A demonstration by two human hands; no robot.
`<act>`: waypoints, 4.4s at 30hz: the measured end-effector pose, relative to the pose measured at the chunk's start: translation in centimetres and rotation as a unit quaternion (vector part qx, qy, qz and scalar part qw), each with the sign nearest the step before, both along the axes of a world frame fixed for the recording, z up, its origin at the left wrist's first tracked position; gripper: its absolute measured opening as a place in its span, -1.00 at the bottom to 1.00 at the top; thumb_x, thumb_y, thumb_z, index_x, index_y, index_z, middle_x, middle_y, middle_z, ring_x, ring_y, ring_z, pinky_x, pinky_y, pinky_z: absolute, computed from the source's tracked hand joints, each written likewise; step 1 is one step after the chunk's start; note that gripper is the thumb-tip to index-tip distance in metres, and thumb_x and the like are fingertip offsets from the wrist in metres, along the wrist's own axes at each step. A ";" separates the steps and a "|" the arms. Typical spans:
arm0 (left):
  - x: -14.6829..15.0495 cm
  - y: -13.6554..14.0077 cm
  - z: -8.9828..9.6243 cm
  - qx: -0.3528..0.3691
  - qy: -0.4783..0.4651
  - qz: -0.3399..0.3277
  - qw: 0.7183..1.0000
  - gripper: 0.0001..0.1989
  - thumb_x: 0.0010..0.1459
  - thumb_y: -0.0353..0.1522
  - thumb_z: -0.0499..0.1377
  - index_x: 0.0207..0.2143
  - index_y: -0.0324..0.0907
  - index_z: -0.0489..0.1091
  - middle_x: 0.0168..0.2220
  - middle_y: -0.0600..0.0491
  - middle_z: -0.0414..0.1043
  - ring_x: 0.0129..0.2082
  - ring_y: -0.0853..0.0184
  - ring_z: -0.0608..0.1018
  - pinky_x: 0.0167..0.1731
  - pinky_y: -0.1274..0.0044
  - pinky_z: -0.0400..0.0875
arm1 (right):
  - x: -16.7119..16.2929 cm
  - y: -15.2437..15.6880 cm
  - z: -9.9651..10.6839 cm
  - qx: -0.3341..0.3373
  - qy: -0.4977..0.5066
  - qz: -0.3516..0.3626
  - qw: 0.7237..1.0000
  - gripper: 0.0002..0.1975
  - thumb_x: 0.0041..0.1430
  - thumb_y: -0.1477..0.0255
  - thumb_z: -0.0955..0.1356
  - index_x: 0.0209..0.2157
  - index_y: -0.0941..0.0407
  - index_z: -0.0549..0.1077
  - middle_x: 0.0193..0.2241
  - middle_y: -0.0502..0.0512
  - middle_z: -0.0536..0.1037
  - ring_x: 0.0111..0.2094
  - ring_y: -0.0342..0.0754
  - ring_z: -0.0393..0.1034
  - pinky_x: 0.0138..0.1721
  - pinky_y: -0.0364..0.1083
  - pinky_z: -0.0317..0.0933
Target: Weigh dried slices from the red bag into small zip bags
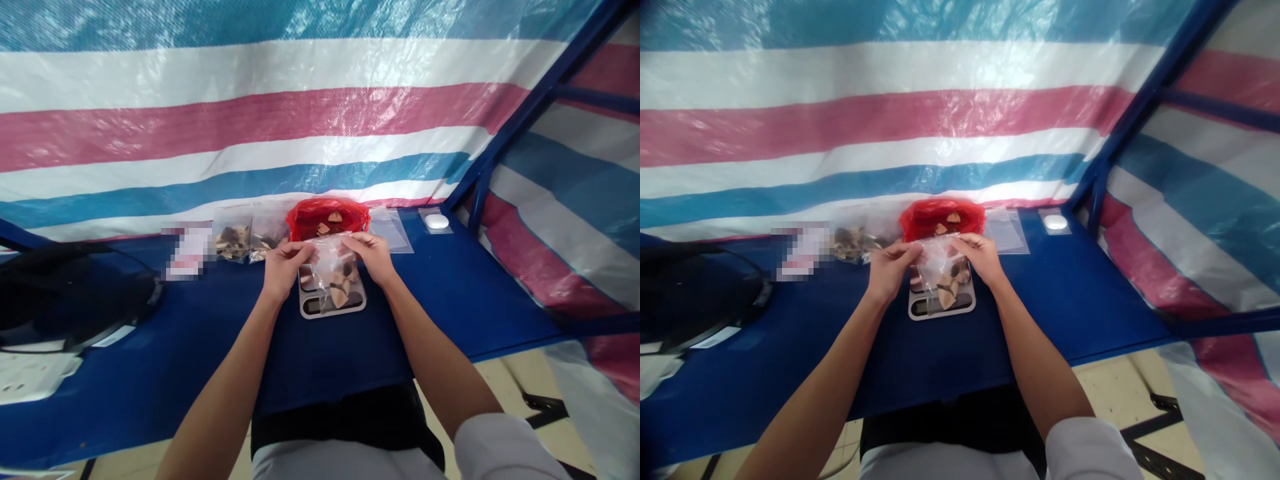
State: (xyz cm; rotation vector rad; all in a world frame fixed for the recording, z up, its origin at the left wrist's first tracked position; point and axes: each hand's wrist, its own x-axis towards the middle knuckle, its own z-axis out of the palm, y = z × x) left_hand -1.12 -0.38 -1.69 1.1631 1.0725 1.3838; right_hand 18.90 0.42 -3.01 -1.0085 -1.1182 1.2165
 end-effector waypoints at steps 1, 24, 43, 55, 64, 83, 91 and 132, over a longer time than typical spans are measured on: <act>0.0 0.0 0.0 0.009 0.005 0.005 1.000 -0.67 -0.15 -0.14 0.49 -0.47 -0.22 0.62 -0.51 0.01 0.61 -0.52 0.31 0.59 -0.40 0.47 0.55 | 0.0 0.0 0.0 -0.002 0.002 0.002 1.000 -0.68 -0.06 0.12 0.55 -0.46 0.09 0.60 -0.50 0.03 0.64 -0.48 -0.07 0.52 -0.41 -0.10 0.44; 0.0 0.2 -0.2 -0.032 -0.045 0.023 0.998 -0.74 -0.13 -0.24 0.49 -0.45 -0.22 0.62 -0.50 0.05 0.59 -0.53 0.34 0.59 -0.49 0.54 0.51 | -0.4 -0.4 0.1 -0.015 -0.013 0.003 1.000 -0.65 -0.02 0.08 0.52 -0.44 0.09 0.60 -0.48 0.05 0.65 -0.58 -0.08 0.47 -0.72 -0.19 0.20; 0.2 0.0 0.2 0.009 -0.032 0.014 0.999 -0.82 -0.12 -0.27 0.46 -0.48 -0.18 0.62 -0.52 0.05 0.58 -0.51 0.34 0.58 -0.35 0.47 0.54 | -0.4 -0.4 -0.3 0.008 -0.049 0.007 0.999 -0.67 0.02 0.08 0.51 -0.40 0.08 0.64 -0.45 0.05 0.65 -0.52 -0.06 0.48 -0.55 -0.11 0.39; 0.3 0.0 0.2 -0.015 0.005 0.025 1.000 -0.67 -0.19 -0.18 0.51 -0.41 -0.21 0.65 -0.47 0.02 0.62 -0.48 0.28 0.62 -0.35 0.45 0.57 | -0.1 -0.3 -0.2 0.070 -0.116 0.008 0.991 -0.69 0.09 0.14 0.47 -0.48 0.09 0.66 -0.52 0.02 0.62 -0.50 -0.09 0.45 -0.42 -0.11 0.36; 0.0 0.5 0.2 0.021 0.008 -0.007 1.000 -0.72 -0.16 -0.19 0.51 -0.47 -0.18 0.62 -0.51 0.03 0.61 -0.50 0.29 0.62 -0.32 0.44 0.56 | 0.1 -0.5 0.4 0.067 -0.101 0.015 0.993 -0.73 0.06 0.15 0.49 -0.48 0.07 0.66 -0.46 0.03 0.65 -0.48 -0.09 0.45 -0.39 -0.10 0.36; 0.5 1.3 -0.2 0.019 0.054 -0.037 0.998 -0.66 -0.17 -0.11 0.49 -0.50 -0.19 0.60 -0.51 0.01 0.61 -0.51 0.27 0.60 -0.45 0.48 0.50 | 0.2 -0.4 0.5 0.041 -0.097 0.019 0.994 -0.72 0.04 0.13 0.50 -0.47 0.07 0.66 -0.49 0.02 0.65 -0.53 -0.11 0.42 -0.48 -0.13 0.33; 0.0 0.7 0.3 0.023 0.062 -0.038 0.997 -0.75 -0.11 -0.17 0.46 -0.56 -0.17 0.61 -0.52 0.00 0.61 -0.50 0.29 0.58 -0.39 0.48 0.51 | 0.4 -0.3 0.3 0.031 -0.096 0.008 0.995 -0.70 0.06 0.12 0.49 -0.49 0.06 0.65 -0.48 0.03 0.65 -0.55 -0.12 0.41 -0.49 -0.12 0.35; 0.9 0.4 0.9 0.022 0.095 -0.055 0.994 -0.69 -0.11 -0.19 0.47 -0.39 -0.24 0.66 -0.43 -0.05 0.66 -0.40 0.22 0.65 -0.30 0.45 0.55 | 0.3 -0.6 0.1 0.114 -0.171 0.021 0.978 -0.75 0.16 0.22 0.44 -0.43 0.10 0.67 -0.50 0.02 0.62 -0.49 -0.11 0.45 -0.42 -0.13 0.32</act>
